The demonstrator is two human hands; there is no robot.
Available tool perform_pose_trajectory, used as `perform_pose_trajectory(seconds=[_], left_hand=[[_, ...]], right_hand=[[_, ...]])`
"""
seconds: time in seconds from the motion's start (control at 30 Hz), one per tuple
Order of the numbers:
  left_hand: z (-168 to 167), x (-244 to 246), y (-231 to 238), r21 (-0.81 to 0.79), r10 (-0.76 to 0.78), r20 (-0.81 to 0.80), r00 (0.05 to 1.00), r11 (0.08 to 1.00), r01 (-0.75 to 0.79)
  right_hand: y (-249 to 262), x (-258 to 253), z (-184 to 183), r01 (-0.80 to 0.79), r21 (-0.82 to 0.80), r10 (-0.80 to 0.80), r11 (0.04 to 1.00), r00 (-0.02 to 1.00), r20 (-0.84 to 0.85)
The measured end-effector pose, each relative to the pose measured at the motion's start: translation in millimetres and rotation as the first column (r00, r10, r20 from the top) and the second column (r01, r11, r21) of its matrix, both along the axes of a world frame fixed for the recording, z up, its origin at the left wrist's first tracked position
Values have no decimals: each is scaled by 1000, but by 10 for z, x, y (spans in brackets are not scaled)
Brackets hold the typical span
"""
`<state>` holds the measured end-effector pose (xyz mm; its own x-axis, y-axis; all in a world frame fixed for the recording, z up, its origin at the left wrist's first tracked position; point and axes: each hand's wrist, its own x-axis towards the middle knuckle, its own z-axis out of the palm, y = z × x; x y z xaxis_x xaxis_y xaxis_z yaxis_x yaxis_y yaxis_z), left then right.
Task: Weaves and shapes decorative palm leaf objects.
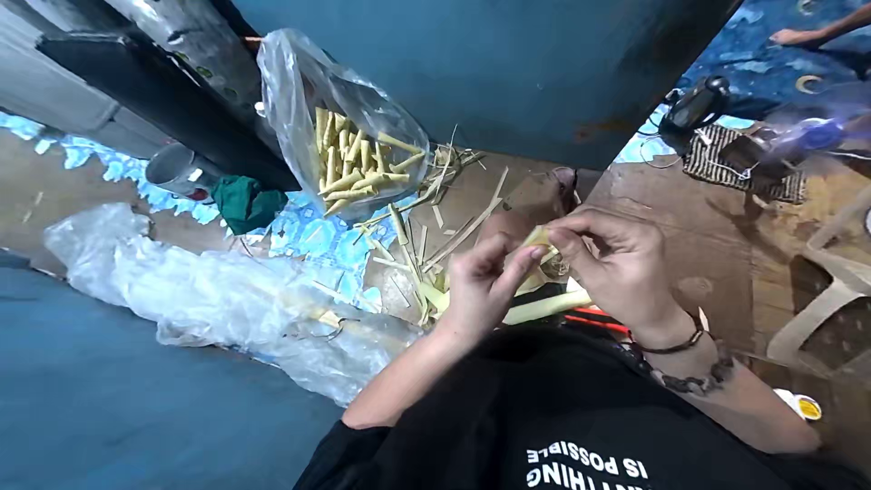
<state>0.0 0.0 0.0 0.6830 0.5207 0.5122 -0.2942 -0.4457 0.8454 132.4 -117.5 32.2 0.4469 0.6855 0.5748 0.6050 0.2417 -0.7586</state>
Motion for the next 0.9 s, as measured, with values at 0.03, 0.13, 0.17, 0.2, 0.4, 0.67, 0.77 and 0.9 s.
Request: perform_pose_trajectory(seconds=[0.03, 0.13, 0.17, 0.2, 0.4, 0.67, 0.77, 0.9], left_hand=[[6, -6, 2, 14, -1, -19, 1000, 1000, 1], [17, -2, 6, -3, -28, -12, 1000, 1000, 28], [18, 10, 2, -41, -31, 9, 999, 999, 32], [21, 22, -4, -87, -30, 34, 999, 996, 33], [70, 30, 35, -477, -174, -93, 980, 872, 109], [137, -69, 29, -249, -185, -127, 974, 957, 149], [89, -49, 35, -175, -162, -135, 978, 975, 137], [52, 17, 43, -211, -109, -68, 992, 973, 93]], right_hand=[[15, 2, -23, 41, 21, -43, 999, 996, 77], [48, 3, -100, 135, 70, -145, 988, 974, 174], [39, -7, -108, 95, 57, -100, 994, 992, 83], [19, -21, -104, 16, 42, -13, 999, 998, -63], [-2, -34, -193, -3, 210, 14, 978, 999, -53], [-99, 127, -125, -180, 60, 189, 982, 955, -230], [-77, 102, -105, -86, -79, 69, 993, 977, -203], [-65, 75, -159, -51, -47, 41, 998, 978, -203]])
